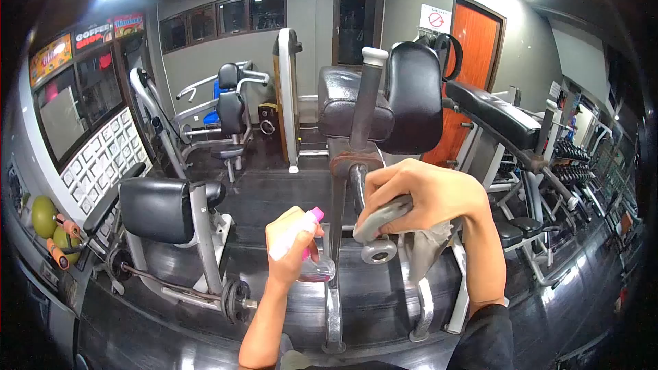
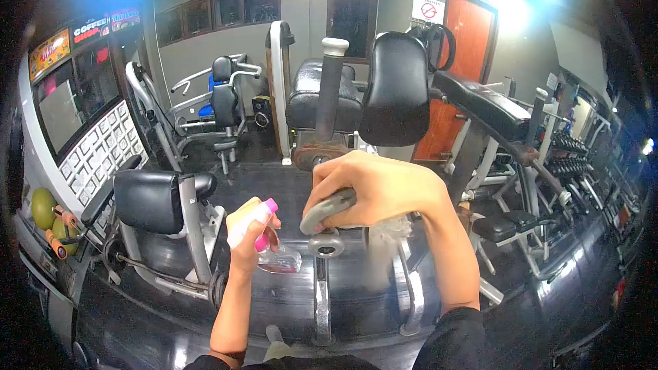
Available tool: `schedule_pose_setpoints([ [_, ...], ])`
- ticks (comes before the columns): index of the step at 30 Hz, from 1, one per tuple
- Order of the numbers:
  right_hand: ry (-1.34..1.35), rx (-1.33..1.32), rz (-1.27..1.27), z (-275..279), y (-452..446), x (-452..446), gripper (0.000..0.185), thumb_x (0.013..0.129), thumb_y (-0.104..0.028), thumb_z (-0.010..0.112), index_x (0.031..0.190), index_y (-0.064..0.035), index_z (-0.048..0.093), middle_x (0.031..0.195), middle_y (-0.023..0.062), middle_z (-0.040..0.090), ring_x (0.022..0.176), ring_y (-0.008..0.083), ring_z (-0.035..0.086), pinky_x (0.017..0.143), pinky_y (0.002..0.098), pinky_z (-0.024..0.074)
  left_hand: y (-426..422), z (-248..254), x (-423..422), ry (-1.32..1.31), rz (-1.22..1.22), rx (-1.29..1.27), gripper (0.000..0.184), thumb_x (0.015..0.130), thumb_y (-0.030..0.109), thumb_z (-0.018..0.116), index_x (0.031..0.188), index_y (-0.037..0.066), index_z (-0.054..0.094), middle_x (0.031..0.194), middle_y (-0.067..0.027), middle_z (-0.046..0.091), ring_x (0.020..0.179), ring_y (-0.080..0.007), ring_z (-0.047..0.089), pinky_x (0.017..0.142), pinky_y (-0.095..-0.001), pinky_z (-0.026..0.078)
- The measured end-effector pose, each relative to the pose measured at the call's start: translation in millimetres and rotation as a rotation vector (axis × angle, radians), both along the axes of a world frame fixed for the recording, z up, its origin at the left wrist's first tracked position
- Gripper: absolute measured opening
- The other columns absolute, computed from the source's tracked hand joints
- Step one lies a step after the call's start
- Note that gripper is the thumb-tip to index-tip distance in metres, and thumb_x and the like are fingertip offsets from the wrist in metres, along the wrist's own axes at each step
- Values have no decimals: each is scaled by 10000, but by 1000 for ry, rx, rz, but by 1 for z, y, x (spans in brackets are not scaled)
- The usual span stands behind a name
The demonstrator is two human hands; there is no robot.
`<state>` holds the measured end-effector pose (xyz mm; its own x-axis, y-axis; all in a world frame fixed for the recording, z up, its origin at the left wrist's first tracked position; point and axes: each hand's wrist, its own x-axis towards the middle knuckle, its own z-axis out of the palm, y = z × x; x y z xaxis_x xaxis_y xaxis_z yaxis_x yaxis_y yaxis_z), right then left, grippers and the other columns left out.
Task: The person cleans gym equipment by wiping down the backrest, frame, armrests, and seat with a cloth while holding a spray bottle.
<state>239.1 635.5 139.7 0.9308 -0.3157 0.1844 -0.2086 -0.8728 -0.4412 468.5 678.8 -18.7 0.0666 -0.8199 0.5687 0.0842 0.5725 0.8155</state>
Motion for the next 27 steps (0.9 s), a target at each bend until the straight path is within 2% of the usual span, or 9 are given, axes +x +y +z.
schedule_pose_setpoints([
  [5, -48, -424, -259, -22, -50, 22, 216, 801, -275, 726, 955, -126, 750, 871, 120, 650, 892, 339, 655, 819, 431, 524, 3, -3, 2, 29, -12, -11, 371, 896, 300, 572, 801, -56, 614, 750, -91, 568, 451, -168, 577, 397, -250, 431],
  [10, 283, -487, -363, -10, -72, 56, 271, 783, -326, 684, 924, -108, 764, 893, 131, 681, 839, 328, 679, 769, 399, 545, 11, -5, 9, 16, 13, 8, 369, 902, 290, 564, 791, -59, 611, 751, -96, 558, 430, -175, 570, 393, -255, 426],
  [11, 284, -487, -362, -7, -67, 62, 271, 783, -326, 684, 924, -108, 764, 893, 131, 681, 839, 328, 679, 769, 399, 545, 12, -6, 12, 17, 13, 8, 369, 902, 290, 564, 791, -59, 611, 751, -96, 558, 430, -175, 570, 393, -255, 426],
  [13, 744, -315, -464, 18, -32, 76, 332, 767, -367, 691, 926, -84, 760, 839, 147, 714, 819, 312, 701, 746, 400, 563, 12, -10, 20, -9, 42, -5, 362, 904, 288, 563, 800, -56, 606, 747, -99, 565, 419, -177, 565, 399, -256, 426],
  [14, 827, -299, -314, 25, -22, 80, 364, 774, -393, 689, 939, -76, 759, 803, 155, 726, 787, 304, 707, 717, 395, 564, 14, -11, 23, -6, 45, -19, 345, 903, 282, 565, 808, -48, 602, 742, -96, 566, 410, -174, 559, 401, -256, 425],
  [18, 912, -74, -284, 35, 21, 68, 371, 776, -387, 712, 980, -80, 757, 835, 151, 716, 788, 302, 680, 729, 365, 551, 14, -15, 31, 17, 74, -44, 310, 909, 197, 565, 736, -53, 632, 715, -98, 598, 427, -142, 551, 430, -252, 385],
  [20, 462, -163, -212, 16, 11, 43, 325, 786, -321, 739, 1005, -80, 749, 909, 132, 699, 846, 287, 657, 780, 342, 530, 16, -15, 28, 138, 37, 22, 315, 904, 207, 565, 740, -54, 627, 742, -94, 583, 431, -147, 559, 414, -246, 377],
  [24, 42, -292, -177, -27, -44, 10, 287, 835, -241, 716, 1072, -79, 728, 951, 140, 684, 904, 323, 671, 807, 394, 522, 15, -23, 26, 97, 10, 26, 318, 893, 221, 562, 751, -56, 624, 753, -94, 576, 435, -157, 572, 403, -247, 379],
  [27, -612, -47, -565, -83, -54, 8, 237, 852, -165, 724, 1051, -37, 720, 970, 98, 671, 929, 189, 642, 819, 322, 490, 15, -26, 22, 95, -29, 39, 367, 889, 312, 583, 765, -32, 597, 729, -84, 556, 425, -171, 557, 392, -257, 421],
])
